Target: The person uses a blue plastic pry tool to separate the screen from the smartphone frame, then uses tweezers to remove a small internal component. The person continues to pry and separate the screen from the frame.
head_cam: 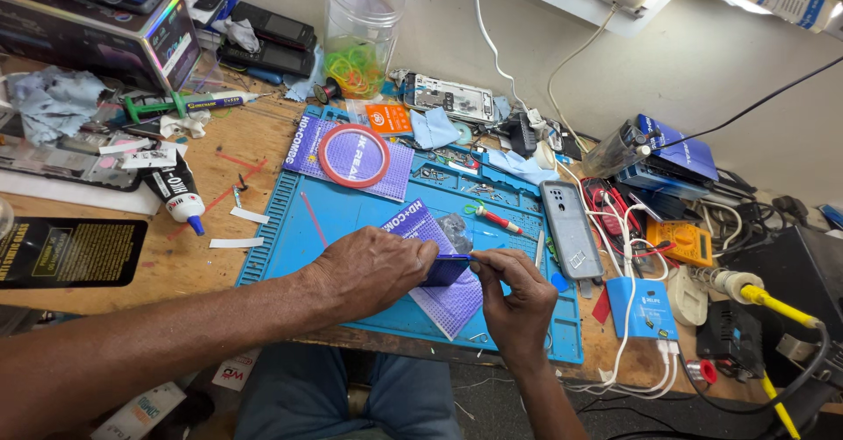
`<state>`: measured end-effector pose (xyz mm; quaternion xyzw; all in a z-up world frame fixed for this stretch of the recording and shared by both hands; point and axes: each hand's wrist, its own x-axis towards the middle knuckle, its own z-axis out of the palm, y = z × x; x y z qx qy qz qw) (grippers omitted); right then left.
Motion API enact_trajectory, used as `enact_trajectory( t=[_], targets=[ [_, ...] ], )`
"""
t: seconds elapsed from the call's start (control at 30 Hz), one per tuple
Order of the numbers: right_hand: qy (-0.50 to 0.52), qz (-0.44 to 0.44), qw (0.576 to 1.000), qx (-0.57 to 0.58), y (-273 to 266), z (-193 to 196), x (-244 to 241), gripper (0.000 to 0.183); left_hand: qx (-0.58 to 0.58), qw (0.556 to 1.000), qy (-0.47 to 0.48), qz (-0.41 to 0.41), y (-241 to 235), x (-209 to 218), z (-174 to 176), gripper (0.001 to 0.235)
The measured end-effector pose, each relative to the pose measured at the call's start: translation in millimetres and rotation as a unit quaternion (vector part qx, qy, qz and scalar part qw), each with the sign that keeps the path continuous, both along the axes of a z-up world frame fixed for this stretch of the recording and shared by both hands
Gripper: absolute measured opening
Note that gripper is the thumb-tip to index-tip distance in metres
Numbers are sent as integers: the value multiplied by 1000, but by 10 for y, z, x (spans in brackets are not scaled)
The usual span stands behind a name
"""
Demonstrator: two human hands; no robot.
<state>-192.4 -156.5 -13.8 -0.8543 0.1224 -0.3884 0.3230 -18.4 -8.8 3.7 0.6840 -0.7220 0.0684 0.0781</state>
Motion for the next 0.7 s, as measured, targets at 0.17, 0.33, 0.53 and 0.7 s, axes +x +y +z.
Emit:
enact_trajectory(
  t=[0.17, 0.33, 0.53, 0.7],
  targets=[
    [-26, -13, 999, 29, -16, -119, -10, 16, -3, 1000, 26, -5, -6, -10, -21, 11],
    [-65, 0, 995, 70, -33, -264, -17, 16, -7, 999, 43, -5, -15, -15, -66, 12],
    [-110, 23, 984, 137, -67, -433, -4, 13, -26, 999, 35, -13, 0, -38, -42, 10],
    [-120, 27, 974, 189, -128, -529, 46, 15, -31, 999, 38, -11, 30, -60, -19, 8]
  ],
)
